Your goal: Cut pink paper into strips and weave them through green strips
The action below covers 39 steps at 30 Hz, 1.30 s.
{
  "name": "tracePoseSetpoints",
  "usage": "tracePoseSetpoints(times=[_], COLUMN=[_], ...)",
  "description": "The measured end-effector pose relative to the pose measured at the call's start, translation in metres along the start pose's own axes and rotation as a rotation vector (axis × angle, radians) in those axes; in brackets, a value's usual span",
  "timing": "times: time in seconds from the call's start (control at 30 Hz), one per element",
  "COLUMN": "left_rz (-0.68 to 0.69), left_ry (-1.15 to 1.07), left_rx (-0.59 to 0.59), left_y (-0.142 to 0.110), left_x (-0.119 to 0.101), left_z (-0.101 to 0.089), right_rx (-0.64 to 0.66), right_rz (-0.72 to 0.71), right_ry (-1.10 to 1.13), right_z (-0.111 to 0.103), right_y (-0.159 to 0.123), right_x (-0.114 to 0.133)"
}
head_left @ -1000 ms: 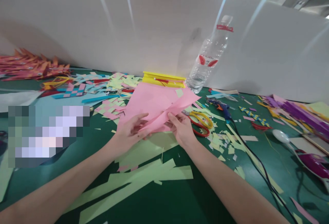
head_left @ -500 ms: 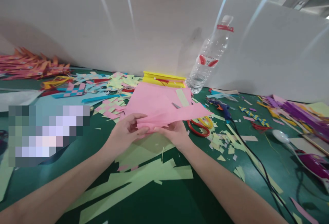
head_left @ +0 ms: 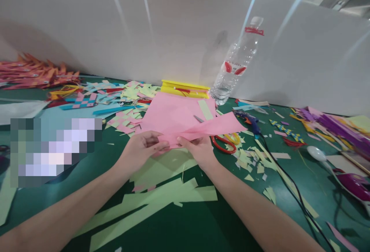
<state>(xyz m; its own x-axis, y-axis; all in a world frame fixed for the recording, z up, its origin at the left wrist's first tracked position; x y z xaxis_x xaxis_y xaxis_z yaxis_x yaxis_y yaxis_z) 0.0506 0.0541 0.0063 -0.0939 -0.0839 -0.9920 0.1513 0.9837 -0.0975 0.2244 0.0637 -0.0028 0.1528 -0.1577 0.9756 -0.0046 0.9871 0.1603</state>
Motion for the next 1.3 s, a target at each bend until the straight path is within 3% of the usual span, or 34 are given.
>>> tracePoseSetpoints(times=[0.43,1.3], left_rz=[0.020,0.064], left_ry=[0.040,0.088], left_rx=[0.022,0.064], left_y=[0.001,-0.002], left_x=[0.006,-0.007], left_z=[-0.002,0.002], right_rx=[0.004,-0.019], right_rz=[-0.050,0.075], right_ry=[-0.039,-0.139], right_z=[0.000,-0.003], right_y=[0.001,-0.003], right_x=[0.001,0.001])
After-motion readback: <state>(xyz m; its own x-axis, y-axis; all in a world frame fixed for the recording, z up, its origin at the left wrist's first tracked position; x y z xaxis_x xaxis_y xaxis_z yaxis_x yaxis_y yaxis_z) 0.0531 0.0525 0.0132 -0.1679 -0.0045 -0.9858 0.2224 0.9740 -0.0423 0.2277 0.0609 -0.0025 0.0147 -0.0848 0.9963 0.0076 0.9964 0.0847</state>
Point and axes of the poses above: each hand's wrist, its own y-axis towards the middle knuckle, its own z-axis out of the palm, x = y × z, the point moved 5 cm from there along y, towards the middle knuckle, and after that the axes turned 2 degrees about -x, right-handed, at the moved point
